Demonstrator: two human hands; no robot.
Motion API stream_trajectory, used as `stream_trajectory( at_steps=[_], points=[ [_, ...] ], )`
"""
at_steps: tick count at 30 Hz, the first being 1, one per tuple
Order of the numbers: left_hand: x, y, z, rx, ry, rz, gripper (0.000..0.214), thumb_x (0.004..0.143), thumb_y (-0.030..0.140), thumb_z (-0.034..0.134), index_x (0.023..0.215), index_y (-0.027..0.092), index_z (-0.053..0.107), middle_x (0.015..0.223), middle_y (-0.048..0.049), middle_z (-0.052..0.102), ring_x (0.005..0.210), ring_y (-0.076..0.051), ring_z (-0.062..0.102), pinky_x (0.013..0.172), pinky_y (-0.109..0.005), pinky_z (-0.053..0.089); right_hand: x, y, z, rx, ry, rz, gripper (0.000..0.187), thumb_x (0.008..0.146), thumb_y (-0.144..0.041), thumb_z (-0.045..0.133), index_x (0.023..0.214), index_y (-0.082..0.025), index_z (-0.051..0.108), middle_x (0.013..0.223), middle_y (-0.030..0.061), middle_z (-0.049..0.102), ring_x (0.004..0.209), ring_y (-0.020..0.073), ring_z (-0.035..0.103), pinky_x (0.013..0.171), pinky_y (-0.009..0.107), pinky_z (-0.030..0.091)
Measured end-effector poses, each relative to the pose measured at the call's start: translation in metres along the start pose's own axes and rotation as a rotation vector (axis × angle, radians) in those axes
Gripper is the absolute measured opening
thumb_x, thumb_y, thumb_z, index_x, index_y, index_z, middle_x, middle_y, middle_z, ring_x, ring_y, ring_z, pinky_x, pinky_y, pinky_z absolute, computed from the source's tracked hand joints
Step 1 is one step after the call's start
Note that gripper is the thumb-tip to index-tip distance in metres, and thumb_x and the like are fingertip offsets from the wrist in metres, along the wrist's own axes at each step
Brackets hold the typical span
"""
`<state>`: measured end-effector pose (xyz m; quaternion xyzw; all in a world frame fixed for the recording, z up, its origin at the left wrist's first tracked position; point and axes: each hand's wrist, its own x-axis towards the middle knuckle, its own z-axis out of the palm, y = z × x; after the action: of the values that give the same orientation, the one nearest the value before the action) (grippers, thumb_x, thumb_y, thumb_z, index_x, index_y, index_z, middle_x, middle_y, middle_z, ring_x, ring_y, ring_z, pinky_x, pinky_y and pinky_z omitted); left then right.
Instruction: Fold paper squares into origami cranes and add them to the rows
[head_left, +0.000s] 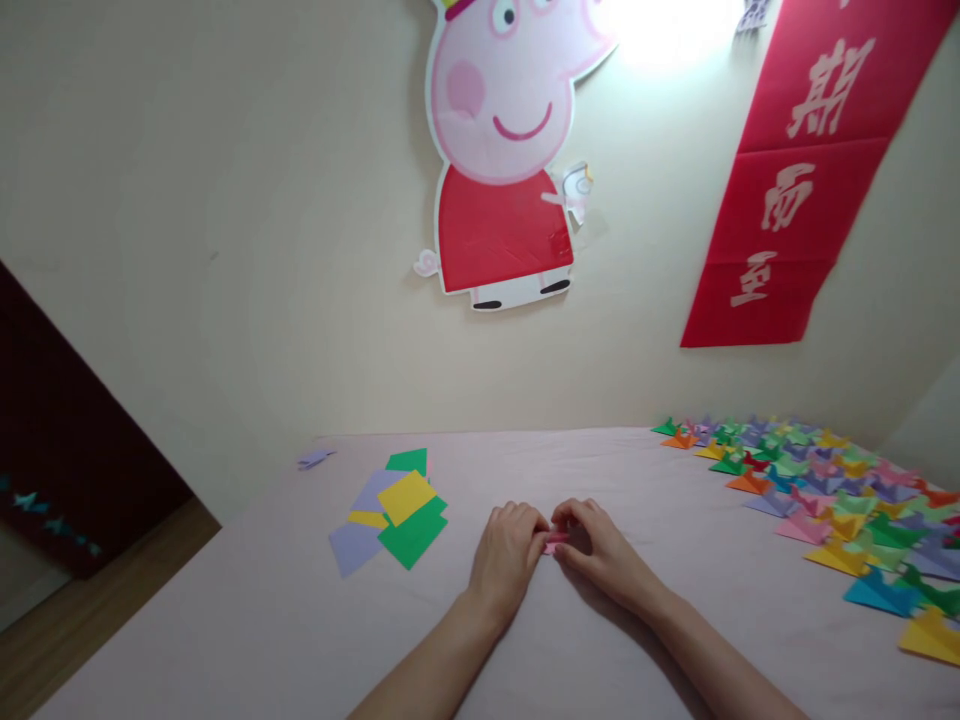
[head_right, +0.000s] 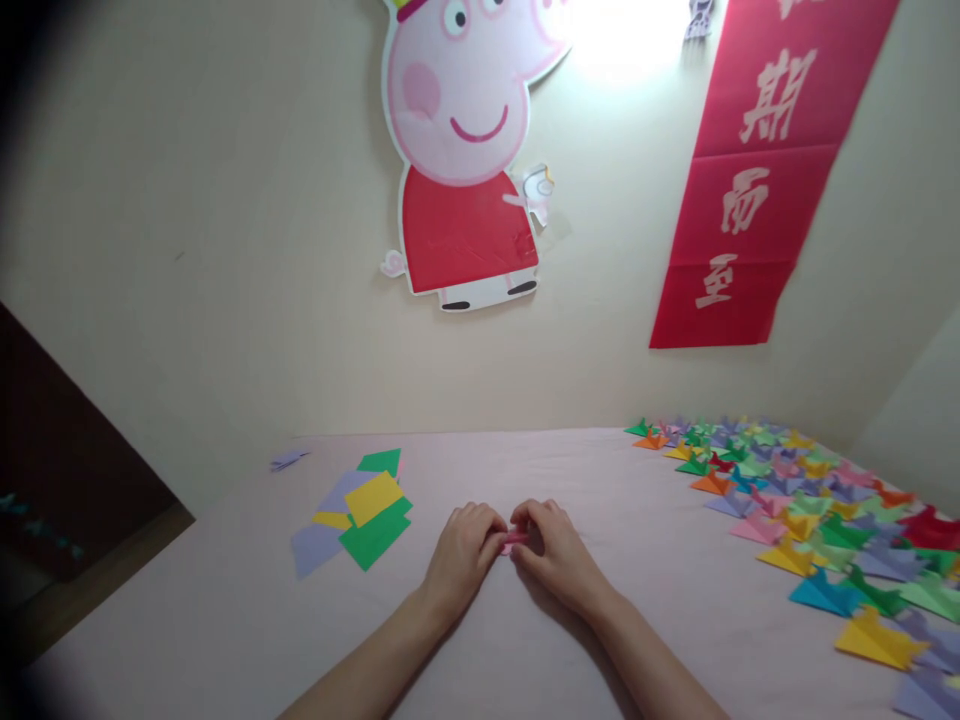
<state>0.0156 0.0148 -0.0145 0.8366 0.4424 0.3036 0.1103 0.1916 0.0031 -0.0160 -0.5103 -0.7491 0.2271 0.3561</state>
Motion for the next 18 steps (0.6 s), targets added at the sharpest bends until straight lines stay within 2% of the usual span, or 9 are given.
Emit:
stream_trajectory(
  at_steps=[3, 8, 13, 18],
  points=[
    [-0.001, 0.0, -0.001, 0.001, 0.014, 0.006, 0.012, 0.093, 0.014, 0.057, 0.083, 0.019, 0.059, 0.085, 0.0005, 0.064, 0.083, -0.018, 0.055, 0.078, -0.031, 0.038, 0.002, 0.0, 0.002, -0.015, 0.005, -0.004, 0.005, 0.082, -0.024, 0.057, 0.083, -0.023, 0.061, 0.085, 0.0038, 0.065, 0.087, 0.0225, 0.054, 0.08, 0.036, 0.044],
    [-0.002, -0.001, -0.002, -0.029, 0.04, -0.038, 0.002, 0.091, 0.019, 0.062, 0.09, 0.02, 0.061, 0.09, 0.0009, 0.064, 0.088, -0.019, 0.054, 0.079, -0.031, 0.038, 0.014, 0.002, 0.002, -0.001, 0.002, -0.056, 0.022, 0.089, -0.033, 0.054, 0.07, -0.024, 0.061, 0.077, 0.0026, 0.065, 0.082, 0.0217, 0.055, 0.08, 0.036, 0.045],
    [0.0, -0.008, -0.004, -0.102, 0.057, -0.119, 0.011, 0.091, 0.018, 0.06, 0.08, 0.02, 0.061, 0.084, 0.0011, 0.063, 0.086, -0.018, 0.054, 0.076, -0.03, 0.039, 0.02, 0.003, 0.003, 0.019, 0.007, -0.075, 0.022, 0.09, -0.034, 0.054, 0.073, -0.024, 0.063, 0.078, 0.0021, 0.065, 0.083, 0.0212, 0.056, 0.08, 0.036, 0.044],
    [0.002, -0.01, -0.005, -0.167, 0.074, -0.136, 0.011, 0.091, 0.015, 0.06, 0.081, 0.02, 0.061, 0.084, 0.0014, 0.063, 0.085, -0.018, 0.054, 0.076, -0.03, 0.039, 0.02, 0.009, 0.001, 0.023, 0.022, -0.087, 0.021, 0.09, -0.031, 0.051, 0.074, -0.024, 0.061, 0.08, 0.0032, 0.064, 0.084, 0.0219, 0.055, 0.083, 0.037, 0.043]
  ],
)
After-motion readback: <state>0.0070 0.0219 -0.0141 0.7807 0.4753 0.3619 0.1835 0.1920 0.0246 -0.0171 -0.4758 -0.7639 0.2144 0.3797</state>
